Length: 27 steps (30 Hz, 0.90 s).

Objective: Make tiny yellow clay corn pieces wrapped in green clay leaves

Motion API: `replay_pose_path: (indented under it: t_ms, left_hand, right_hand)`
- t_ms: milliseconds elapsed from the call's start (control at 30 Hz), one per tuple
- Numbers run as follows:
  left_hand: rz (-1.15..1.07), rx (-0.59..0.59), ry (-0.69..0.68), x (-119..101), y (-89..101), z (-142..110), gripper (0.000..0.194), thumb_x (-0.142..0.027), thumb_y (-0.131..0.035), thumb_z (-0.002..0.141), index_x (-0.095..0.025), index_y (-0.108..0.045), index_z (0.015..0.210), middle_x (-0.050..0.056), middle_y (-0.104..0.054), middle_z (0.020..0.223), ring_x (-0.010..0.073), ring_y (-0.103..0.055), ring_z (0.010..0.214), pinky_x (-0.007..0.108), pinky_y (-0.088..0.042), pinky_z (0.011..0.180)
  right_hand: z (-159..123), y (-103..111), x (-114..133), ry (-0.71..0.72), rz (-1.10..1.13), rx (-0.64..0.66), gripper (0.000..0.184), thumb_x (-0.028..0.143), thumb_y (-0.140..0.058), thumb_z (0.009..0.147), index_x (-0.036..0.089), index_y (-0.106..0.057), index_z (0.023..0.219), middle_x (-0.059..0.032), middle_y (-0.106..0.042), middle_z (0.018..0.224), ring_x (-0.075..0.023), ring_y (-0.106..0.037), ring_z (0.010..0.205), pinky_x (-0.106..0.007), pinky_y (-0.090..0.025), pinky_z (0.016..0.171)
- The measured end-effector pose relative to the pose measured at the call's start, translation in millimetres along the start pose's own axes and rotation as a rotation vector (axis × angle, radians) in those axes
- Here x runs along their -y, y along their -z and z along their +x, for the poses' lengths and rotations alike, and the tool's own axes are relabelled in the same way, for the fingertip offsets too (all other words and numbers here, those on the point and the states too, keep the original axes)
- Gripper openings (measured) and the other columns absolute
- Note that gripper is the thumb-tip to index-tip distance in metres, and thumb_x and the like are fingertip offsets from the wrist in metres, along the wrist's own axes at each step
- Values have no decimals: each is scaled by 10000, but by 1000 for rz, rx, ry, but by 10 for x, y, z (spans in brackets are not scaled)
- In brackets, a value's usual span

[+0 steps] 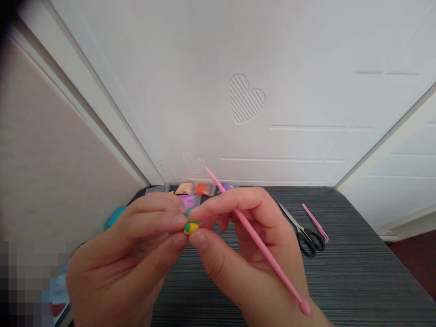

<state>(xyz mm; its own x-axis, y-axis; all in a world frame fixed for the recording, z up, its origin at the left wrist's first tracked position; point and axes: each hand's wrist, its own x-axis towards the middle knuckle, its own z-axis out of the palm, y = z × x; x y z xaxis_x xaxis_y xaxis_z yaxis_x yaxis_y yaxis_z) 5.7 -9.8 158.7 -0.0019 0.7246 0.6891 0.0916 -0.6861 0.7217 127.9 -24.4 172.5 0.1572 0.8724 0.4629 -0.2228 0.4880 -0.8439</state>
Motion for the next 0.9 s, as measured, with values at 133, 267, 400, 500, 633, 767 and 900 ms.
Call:
replay_pose_path:
  t_ms: [133,267,400,500,633,767,900]
  left_hand:
    - [-16,-16,24,-18,-30,-8,201,-106,-648,672,-251,-663,810,15,-614,751,171,-557,787,313,-492,698]
    - [-52,27,56,-20,-9,11,192,-113,-652,668,-250,-663,802,14,-613,749,169,-558,781,307,-495,698]
    - [-75,55,91,-7,16,21,193,-109,-646,673,-242,-664,813,20,-617,771,166,-563,791,301,-487,720]
    - [-72,53,101,-1,24,21,201,-107,-640,679,-241,-663,826,20,-620,787,164,-566,795,297,-481,725]
    - [-54,75,83,-8,28,29,196,-108,-641,676,-246,-666,814,16,-623,786,167,-569,793,297,-483,703]
    - [-28,33,66,-21,14,31,188,-98,-644,671,-240,-667,792,6,-620,762,151,-574,770,281,-479,697]
    - [23,14,28,-24,-8,25,191,-105,-643,673,-248,-659,799,-4,-619,768,143,-580,769,279,-483,704]
  right_hand:
    - [-2,3,7,5,-19,-15,227,84,-649,667,240,-600,824,19,-640,750,-111,-593,684,-234,-499,637]
    - [2,10,9,5,-20,-8,214,89,-652,666,236,-601,813,18,-631,735,-111,-583,692,-225,-487,628]
    - [-4,9,-3,17,-43,-24,230,72,-652,660,237,-600,811,21,-630,741,-113,-575,712,-224,-472,628]
    - [-14,3,-8,29,-56,-26,230,68,-650,658,237,-600,805,21,-627,737,-116,-571,709,-231,-467,618]
    - [-25,2,-8,38,-69,-33,235,65,-650,658,238,-599,810,18,-625,746,-120,-569,718,-233,-463,615]
    - [-24,34,-12,60,-95,6,265,48,-633,672,246,-594,844,18,-626,777,-120,-571,758,-232,-467,650]
    - [-16,72,-29,96,-131,59,292,35,-628,676,249,-587,871,21,-628,802,-116,-572,778,-226,-472,665]
